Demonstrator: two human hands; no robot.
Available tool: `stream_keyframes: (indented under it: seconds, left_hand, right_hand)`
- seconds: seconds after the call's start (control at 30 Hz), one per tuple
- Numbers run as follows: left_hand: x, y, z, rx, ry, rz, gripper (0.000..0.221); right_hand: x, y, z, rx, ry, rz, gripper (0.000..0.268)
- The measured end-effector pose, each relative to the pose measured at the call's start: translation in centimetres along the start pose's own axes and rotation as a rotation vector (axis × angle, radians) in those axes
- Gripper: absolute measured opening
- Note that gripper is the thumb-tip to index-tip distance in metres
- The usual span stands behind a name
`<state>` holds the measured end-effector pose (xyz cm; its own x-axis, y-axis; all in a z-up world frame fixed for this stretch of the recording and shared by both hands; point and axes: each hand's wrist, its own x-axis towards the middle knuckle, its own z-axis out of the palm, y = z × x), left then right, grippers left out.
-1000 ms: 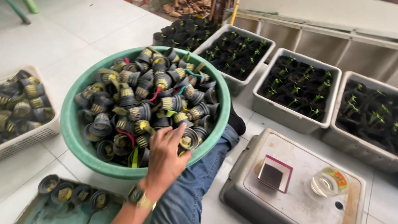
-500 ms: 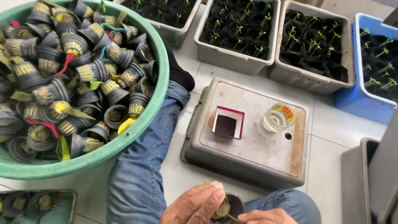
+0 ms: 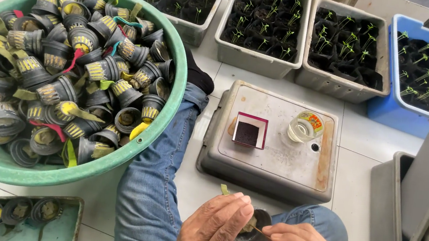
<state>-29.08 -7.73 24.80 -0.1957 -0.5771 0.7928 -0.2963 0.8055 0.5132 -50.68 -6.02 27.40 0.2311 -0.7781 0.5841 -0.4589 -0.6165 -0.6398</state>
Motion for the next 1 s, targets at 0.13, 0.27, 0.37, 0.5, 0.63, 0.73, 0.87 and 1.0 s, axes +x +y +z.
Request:
stream_keyframes:
  seconds: [0.13, 0.27, 0.37, 0.5, 0.63, 0.73, 0.87, 1.0]
  left_hand:
    - [0.1, 0.0, 0.0, 0.005, -0.006, -0.002, 0.06]
    - [0.1, -0.1, 0.1, 0.011, -0.014, 0.014, 0.059]
    - [0.1, -0.1, 0.1, 0.019, -0.02, 0.007, 0.058]
    - [0.4, -0.1, -0.1, 0.017, -0.031, -0.02, 0.055]
    - [0.5, -0.2, -0.2, 0.016, -0.042, 0.002, 0.054]
    - [0.5, -0.1, 0.0, -0.004, -0.035, -0.006, 0.054]
    - [0.5, -0.2, -0.1, 0.005, -0.037, -0.007, 0.056]
    - [0.4, -0.4, -0.2, -0.004, -0.051, -0.006, 0.058]
  right_hand:
    - [0.2, -0.1, 0.0, -0.017, -0.01, -0.025, 0.02]
    - [0.4, -0.4, -0.1, -0.105, -0.043, 0.024, 0.017]
    - [0.5, -0.6, 0.2, -0.133, -0.053, 0.031, 0.017]
    - [1.5, -1.1, 0.5, -0.128, -0.001, -0.038, 0.018]
    - [1.5, -1.2, 0.7, -0.134, 0.006, -0.067, 0.019]
    - [1.9, -1.6, 0.6, -0.143, -0.059, 0.008, 0.016]
    - [2.1, -1.9, 1.0, -0.128, -0.005, -0.051, 0.018]
    - [1.8, -1.5, 1.6, -0.178, 0.037, -0.08, 0.017]
